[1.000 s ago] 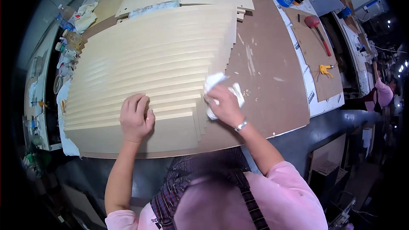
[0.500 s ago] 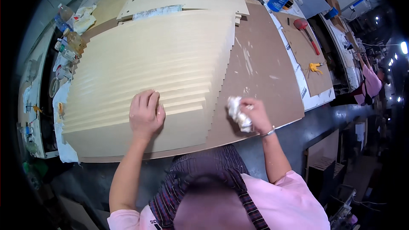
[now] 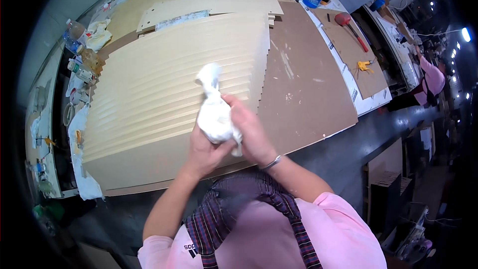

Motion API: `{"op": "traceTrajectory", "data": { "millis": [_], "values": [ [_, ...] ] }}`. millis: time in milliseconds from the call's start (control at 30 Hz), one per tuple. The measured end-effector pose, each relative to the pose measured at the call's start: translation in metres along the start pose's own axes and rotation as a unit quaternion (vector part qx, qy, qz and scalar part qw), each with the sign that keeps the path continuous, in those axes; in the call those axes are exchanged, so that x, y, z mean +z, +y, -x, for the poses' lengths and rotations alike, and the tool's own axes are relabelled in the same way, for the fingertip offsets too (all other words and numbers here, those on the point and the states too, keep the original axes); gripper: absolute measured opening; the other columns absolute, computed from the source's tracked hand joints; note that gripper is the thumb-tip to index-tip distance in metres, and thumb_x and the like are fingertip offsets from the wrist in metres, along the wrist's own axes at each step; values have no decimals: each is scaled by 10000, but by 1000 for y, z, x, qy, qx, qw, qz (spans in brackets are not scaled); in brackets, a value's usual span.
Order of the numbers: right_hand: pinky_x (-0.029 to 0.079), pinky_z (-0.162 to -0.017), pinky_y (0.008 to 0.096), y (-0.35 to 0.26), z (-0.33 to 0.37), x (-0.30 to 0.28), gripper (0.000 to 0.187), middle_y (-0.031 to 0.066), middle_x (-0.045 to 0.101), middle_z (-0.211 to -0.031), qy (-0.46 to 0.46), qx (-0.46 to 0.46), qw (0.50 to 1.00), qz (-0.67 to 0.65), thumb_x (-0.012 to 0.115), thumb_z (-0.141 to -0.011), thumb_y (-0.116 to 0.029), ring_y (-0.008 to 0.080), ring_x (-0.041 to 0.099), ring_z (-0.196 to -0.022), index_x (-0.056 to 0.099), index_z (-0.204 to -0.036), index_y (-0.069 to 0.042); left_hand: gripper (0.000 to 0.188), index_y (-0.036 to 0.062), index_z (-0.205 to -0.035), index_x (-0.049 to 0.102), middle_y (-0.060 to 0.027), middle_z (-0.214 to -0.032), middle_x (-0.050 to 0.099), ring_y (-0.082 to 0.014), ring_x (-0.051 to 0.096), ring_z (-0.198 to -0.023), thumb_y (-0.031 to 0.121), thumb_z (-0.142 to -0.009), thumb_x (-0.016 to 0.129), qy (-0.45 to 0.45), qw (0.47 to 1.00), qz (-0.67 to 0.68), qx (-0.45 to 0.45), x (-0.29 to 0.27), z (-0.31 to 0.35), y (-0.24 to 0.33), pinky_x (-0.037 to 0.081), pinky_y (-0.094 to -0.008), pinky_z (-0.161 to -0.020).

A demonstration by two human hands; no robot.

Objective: The person sands the edges of a stack of wood slats using a sanding block, applies a finish with a brush, wipes the surfaces with a cloth, and uses a scraper to clean the grooves between the slats.

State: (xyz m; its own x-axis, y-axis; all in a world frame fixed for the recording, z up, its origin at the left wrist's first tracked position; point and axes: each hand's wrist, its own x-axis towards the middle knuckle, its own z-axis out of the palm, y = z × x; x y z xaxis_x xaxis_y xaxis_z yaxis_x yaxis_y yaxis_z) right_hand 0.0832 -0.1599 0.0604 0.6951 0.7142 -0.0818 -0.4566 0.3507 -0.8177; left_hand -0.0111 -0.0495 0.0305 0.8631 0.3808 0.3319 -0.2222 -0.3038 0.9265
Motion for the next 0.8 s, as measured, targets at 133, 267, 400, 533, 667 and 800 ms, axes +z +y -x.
{"op": "traceTrajectory", "data": {
  "millis": [133, 267, 400, 533, 667, 800],
  "values": [
    [435, -1007, 366, 6, 19, -12, 505, 178, 533, -1251, 15, -265, 854, 447, 667, -918, -179, 290, 515, -1221, 504, -1355, 14, 470, -6, -1312, 568, -147, -1207, 608, -251, 578, -1175, -56, -846, 610, 127, 982, 40, -133, -58, -28, -4, 454, -364, -1010],
    [467, -958, 438, 61, 12, -24, 397, 175, 555, -1120, -132, -308, 790, 513, 720, -811, -113, 370, 558, -1057, 590, -1171, -8, 424, 12, -1195, 639, -157, -1154, 647, -315, 608, -1104, -17, -773, 621, 22, 915, -400, 55, -109, -74, -34, 471, -418, -989],
    [476, -957, 454, 104, -24, -29, 311, 140, 580, -1042, -221, -416, 677, 565, 712, -797, -187, 344, 579, -1071, 630, -1055, -34, 389, 133, -1133, 705, -103, -1217, 649, -327, 580, -1154, 81, -751, 653, -123, 869, -445, 181, -16, -106, -56, 409, -486, -1027],
    [459, -995, 477, 97, -23, -29, 389, 150, 588, -976, -232, -423, 662, 573, 712, -803, -310, 369, 581, -1109, 634, -1046, -16, 353, 144, -1019, 740, -41, -1114, 678, -259, 596, -1110, 60, -702, 607, -122, 861, -481, 108, -63, -100, -49, 398, -442, -973],
    [474, -951, 496, 91, -22, -32, 429, 136, 554, -910, -232, -422, 663, 573, 702, -802, -360, 371, 582, -1126, 628, -1069, -33, 269, 156, -899, 761, -17, -916, 698, -260, 608, -1005, 110, -650, 671, -109, 729, -675, -34, -186, -72, -44, 396, -483, -924],
    [421, -1040, 490, 89, -20, -37, 430, 145, 597, -1014, -228, -405, 640, 612, 688, -839, -384, 362, 556, -1169, 618, -1071, -29, 388, 93, -1024, 735, -101, -1125, 686, -341, 593, -1112, 10, -672, 591, -14, 814, -569, 114, -102, -110, -26, 392, -482, -1000]
  ]
}}
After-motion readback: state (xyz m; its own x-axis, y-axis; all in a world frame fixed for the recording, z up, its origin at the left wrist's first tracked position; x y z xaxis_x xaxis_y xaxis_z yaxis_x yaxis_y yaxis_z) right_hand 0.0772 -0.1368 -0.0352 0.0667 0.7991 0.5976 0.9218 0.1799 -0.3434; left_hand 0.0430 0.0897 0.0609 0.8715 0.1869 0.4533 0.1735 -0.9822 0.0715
